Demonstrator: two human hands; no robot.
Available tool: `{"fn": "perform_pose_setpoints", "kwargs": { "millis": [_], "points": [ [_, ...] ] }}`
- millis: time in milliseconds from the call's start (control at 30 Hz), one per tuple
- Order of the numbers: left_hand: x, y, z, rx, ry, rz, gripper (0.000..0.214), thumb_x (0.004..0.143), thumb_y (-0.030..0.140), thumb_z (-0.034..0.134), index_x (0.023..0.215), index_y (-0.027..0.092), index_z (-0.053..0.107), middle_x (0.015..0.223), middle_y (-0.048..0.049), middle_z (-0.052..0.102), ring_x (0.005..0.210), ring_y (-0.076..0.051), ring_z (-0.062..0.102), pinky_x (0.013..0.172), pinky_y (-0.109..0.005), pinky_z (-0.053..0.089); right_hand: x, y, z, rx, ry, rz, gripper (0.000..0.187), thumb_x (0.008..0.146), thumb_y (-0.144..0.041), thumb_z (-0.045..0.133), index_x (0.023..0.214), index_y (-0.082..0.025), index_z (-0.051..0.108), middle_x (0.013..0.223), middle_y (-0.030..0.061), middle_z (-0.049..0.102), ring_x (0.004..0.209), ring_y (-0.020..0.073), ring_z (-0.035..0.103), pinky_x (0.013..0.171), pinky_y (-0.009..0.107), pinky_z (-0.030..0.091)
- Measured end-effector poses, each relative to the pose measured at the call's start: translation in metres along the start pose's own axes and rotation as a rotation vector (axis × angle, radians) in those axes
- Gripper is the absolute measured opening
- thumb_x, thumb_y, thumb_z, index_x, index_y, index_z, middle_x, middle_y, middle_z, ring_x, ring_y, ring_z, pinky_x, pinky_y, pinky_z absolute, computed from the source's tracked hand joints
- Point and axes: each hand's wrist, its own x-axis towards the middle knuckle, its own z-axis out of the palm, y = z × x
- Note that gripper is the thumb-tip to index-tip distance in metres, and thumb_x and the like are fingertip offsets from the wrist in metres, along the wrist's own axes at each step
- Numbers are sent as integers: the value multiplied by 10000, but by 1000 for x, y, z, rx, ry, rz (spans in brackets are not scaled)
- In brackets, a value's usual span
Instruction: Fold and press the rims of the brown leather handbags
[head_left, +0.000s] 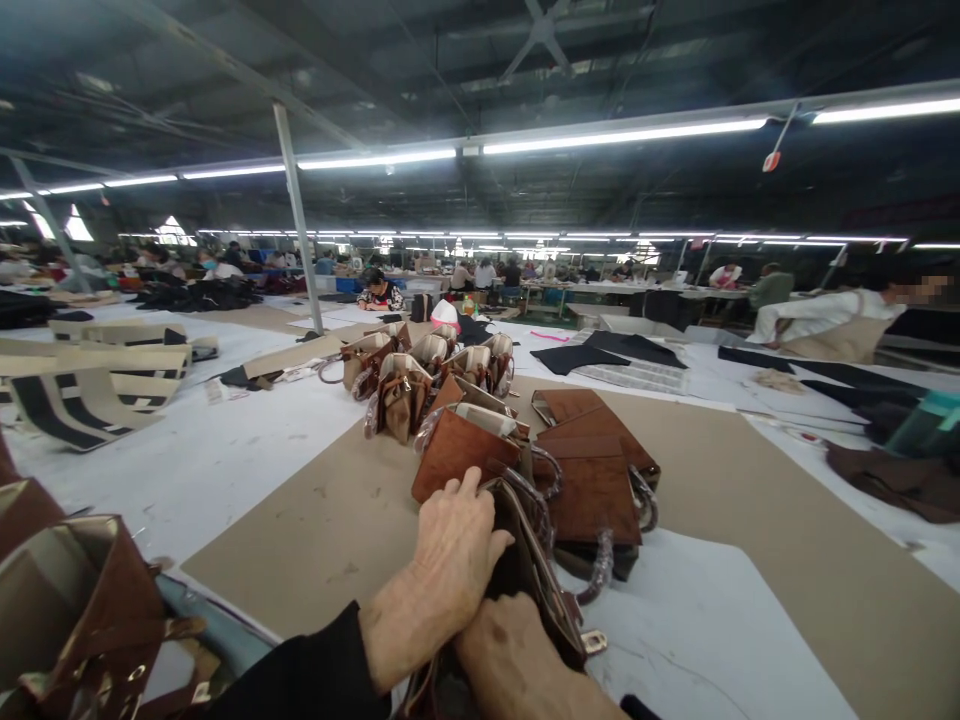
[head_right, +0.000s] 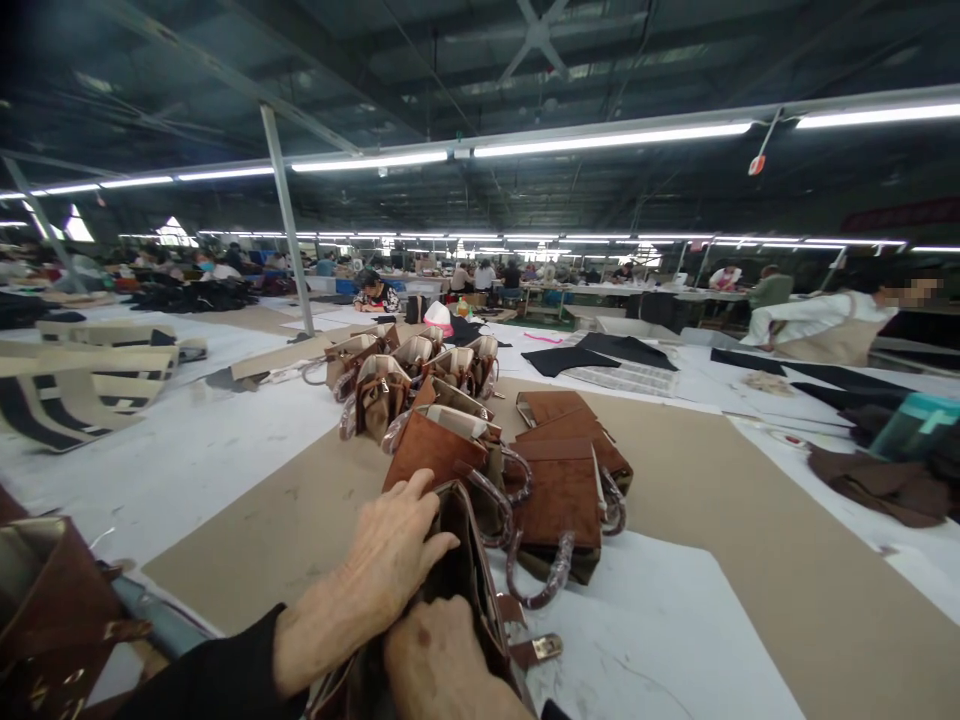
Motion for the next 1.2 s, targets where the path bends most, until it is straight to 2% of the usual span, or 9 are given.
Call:
{"fn": "perform_pose_setpoints", "kwargs": {
  "millis": [133, 267, 333, 433, 567, 700, 833, 967, 1200],
  "points": [
    [6, -3, 6, 0, 12, 32, 166, 785, 153, 474, 850, 153, 626, 1144, -97, 524, 940, -258, 544, 780, -391, 469, -5, 11, 6, -71, 70, -8, 169, 779, -79, 465, 856, -164, 589, 808, 90, 654, 764, 231, 606, 720, 339, 472],
    [-3, -14, 0, -178, -15, 292, 225, 735, 60, 451, 764, 189, 633, 1320, -44, 409, 1088, -233, 476, 896, -364, 426, -38, 38, -15, 10, 178, 238, 446, 741, -114, 518, 1179, -189, 496, 1229, 136, 526, 1132, 335, 451, 924, 467, 368],
    [-11, -20, -5, -243, -18, 439, 226, 705, 48, 472, 736, 209, 628, 1371, 19, 355, 1184, -208, 392, 988, -332, 356, -53, 53, -26, 186, 130, 423, 605, 714, -167, 547, 1295, -168, 377, 1303, 139, 460, 1169, 323, 423, 936, 433, 375],
    [-16, -27, -7, -325, -7, 568, 254, 661, 12, 441, 731, 203, 592, 1382, 31, 342, 1249, -180, 310, 1048, -314, 275, -61, 67, -39, 503, 14, 604, 494, 762, -237, 475, 1251, -200, 407, 1162, 82, 574, 1033, 242, 541, 857, 325, 432],
    [-5, -29, 4, -325, 42, 351, 283, 591, -22, 377, 735, 181, 511, 1376, -33, 347, 1244, -187, 323, 1021, -341, 305, -52, 74, -51, 649, 11, 602, 218, 777, -227, 397, 916, -209, 564, 838, 12, 636, 816, 195, 583, 727, 265, 437],
    [4, -17, 8, -268, 26, 185, 414, 611, -40, 340, 934, 163, 500, 1387, -95, 327, 1222, -203, 356, 1009, -389, 310, -44, 76, -53, 695, 54, 554, 165, 752, -205, 402, 815, -186, 554, 774, 6, 604, 759, 175, 565, 693, 247, 422],
    [9, -4, -2, -321, 53, 334, 544, 629, -5, 411, 1134, 193, 448, 1333, -51, 379, 1210, -180, 342, 1030, -332, 289, -44, 76, -55, 691, 60, 543, 163, 726, -183, 404, 808, -182, 545, 799, 17, 594, 774, 179, 561, 706, 257, 419],
    [25, -2, 0, -282, 17, 519, 363, 668, 35, 465, 960, 230, 557, 1225, -14, 442, 1172, -188, 348, 1013, -319, 301, -46, 74, -58, 717, 67, 545, 160, 716, -181, 407, 799, -182, 544, 802, 25, 586, 789, 189, 556, 727, 275, 419],
    [45, -6, 16, -315, 20, 436, 469, 618, 32, 460, 1054, 205, 461, 1156, -37, 452, 1083, -187, 405, 951, -303, 350, -49, 79, -62, 732, 69, 506, 189, 731, -153, 407, 812, -177, 576, 809, 23, 591, 798, 184, 554, 731, 267, 420]
  ]
}}
